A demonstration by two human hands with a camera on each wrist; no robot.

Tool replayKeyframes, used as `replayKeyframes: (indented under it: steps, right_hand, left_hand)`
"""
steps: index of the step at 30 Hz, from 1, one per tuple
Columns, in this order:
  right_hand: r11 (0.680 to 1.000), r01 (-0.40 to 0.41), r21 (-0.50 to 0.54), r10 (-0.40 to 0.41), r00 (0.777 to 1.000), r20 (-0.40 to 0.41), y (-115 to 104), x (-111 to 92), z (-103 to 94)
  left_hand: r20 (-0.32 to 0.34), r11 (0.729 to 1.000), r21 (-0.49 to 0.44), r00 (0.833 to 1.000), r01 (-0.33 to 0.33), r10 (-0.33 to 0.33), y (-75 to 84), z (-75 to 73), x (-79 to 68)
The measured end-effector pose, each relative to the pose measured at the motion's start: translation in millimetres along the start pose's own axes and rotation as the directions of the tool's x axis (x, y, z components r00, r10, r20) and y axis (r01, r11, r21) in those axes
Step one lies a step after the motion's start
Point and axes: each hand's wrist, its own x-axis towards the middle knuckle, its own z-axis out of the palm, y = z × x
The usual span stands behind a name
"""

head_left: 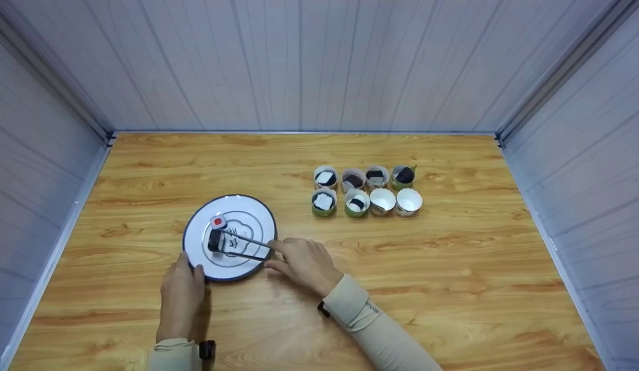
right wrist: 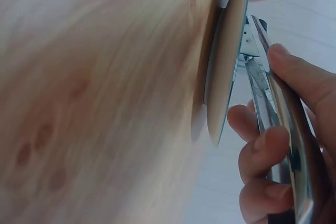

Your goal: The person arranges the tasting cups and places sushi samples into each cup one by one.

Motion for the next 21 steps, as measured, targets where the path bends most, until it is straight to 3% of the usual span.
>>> replayKeyframes:
  steps: [13, 21]
  right_hand:
    - [0.999, -0.042, 0.02, 0.044, 0.995, -0.088, 23, -32, -25.5]
    - [0.994, -0.111, 0.021, 0.113, 0.97, -0.215, 49, -61, -49.9]
  left_hand:
    - [0.002, 1.0, 0.009, 1.0, -0.015, 0.015, 1.6, 0.6, 0.9]
    - [0.01, 1.0, -0.003, 1.0, -0.023, 0.023, -0.3, -1.1, -0.3]
